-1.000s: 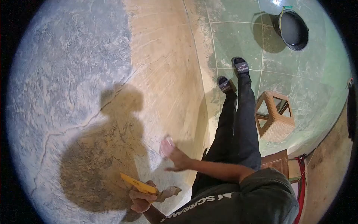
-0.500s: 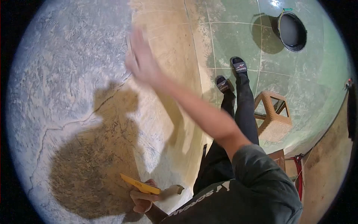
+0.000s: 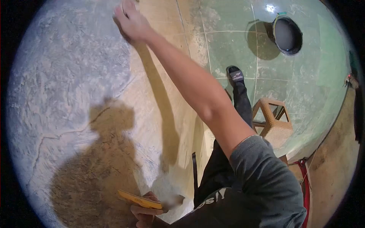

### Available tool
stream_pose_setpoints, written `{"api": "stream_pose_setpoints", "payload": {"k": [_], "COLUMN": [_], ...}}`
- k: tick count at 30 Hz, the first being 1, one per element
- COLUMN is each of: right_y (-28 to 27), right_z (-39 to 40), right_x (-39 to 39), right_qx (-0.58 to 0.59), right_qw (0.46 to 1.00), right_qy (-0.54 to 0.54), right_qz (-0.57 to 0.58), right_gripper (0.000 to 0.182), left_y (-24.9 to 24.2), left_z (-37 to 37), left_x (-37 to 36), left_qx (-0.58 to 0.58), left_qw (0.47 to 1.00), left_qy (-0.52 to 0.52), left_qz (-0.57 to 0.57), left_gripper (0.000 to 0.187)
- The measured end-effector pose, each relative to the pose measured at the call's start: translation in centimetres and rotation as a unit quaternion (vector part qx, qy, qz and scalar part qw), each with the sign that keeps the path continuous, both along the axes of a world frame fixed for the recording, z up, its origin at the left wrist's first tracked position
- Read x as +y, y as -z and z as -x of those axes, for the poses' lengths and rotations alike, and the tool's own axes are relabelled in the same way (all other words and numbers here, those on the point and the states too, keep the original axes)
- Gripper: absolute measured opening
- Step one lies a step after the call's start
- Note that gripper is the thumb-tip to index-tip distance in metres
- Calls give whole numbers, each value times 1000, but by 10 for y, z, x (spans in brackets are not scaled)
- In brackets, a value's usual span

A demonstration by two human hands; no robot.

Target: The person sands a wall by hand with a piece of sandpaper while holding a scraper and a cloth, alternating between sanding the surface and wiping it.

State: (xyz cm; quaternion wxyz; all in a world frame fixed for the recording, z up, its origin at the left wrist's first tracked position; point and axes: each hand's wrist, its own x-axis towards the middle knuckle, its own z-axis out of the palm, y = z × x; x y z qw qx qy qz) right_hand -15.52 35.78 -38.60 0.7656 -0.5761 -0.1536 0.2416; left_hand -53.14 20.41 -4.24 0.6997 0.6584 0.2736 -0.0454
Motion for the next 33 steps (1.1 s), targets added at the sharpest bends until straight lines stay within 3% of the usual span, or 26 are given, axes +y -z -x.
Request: {"api": "stream_pose_setpoints", "payload": {"k": [2, 4, 6, 7, 9, 10, 11, 13, 14, 15, 17, 18, 19, 22, 25, 27, 28, 31, 33], "right_y": [2, -21, -32, -80, -99, -120, -138, -117, -98, -95, -72, -65, -63, -61, -57, -72, -82, -85, -58], "right_z": [2, 56, 193, 248, 413, 439, 437, 436, 406, 325, 208, 129, 78, 121, 310, 447, 482, 479, 394], "right_x": [-3, -31, -90, -149, -242, -292, -313, -284, -242, -200, -108, -76, -57, -70, -168, -273, -312, -289, -213], "right_qx": [26, -26, -91, -1, 4, 4, 4, -5, -52, -4, -114, -107, -99, -80, -108, -67, -98, -53, -48], "right_qw": [999, 999, 993, 996, 983, 913, 928, 945, 973, 980, 993, 994, 991, 995, 992, 962, 902, 928, 989], "right_qy": [2, 12, -66, -82, -180, -404, -373, -327, -224, -197, -22, -25, -87, 7, -65, -265, -418, -363, -142], "right_qz": [42, -24, 34, 29, 23, 50, 13, -1, 11, 0, -1, -1, -37, -56, -5, 24, 38, 63, 13], "right_gripper": [82, 79, 85, 94, 109, 109, 111, 111, 113, 112, 97, 97, 78, 76, 97, 108, 110, 113, 109], "left_y": [-8, -37, -21, -26, -20, -21, -8, -15, -6, -10, -9, -8, -7, -11, -5, 1, 1, 2, 5], "left_z": [7, 23, 7, 13, 13, 14, 5, 18, 10, 13, 15, 21, 20, 29, 32, 31, 33, 39, 38], "left_x": [-3, 16, -9, -17, -18, -16, -20, -30, -25, -31, -27, -30, -30, -36, -38, -41, -39, -37, -42], "left_qx": [8, 24, 16, 8, -2, -4, -8, -23, -25, -31, -36, -33, -32, -33, -38, -78, -76, -76, -85], "left_qw": [1000, 999, 999, 999, 998, 997, 997, 995, 994, 992, 991, 990, 989, 987, 986, 981, 982, 982, 979], "left_qy": [-7, -24, -35, -36, -42, -50, -58, -76, -87, -94, -103, -111, -117, -130, -136, -148, -144, -129, -135], "left_qz": [1, -9, -25, -32, -45, -51, -56, -63, -67, -73, -83, -86, -89, -93, -88, -96, -95, -117, -124], "left_gripper": [47, 49, 52, 53, 55, 57, 58, 60, 62, 63, 65, 67, 68, 72, 74, 79, 79, 79, 78]}}
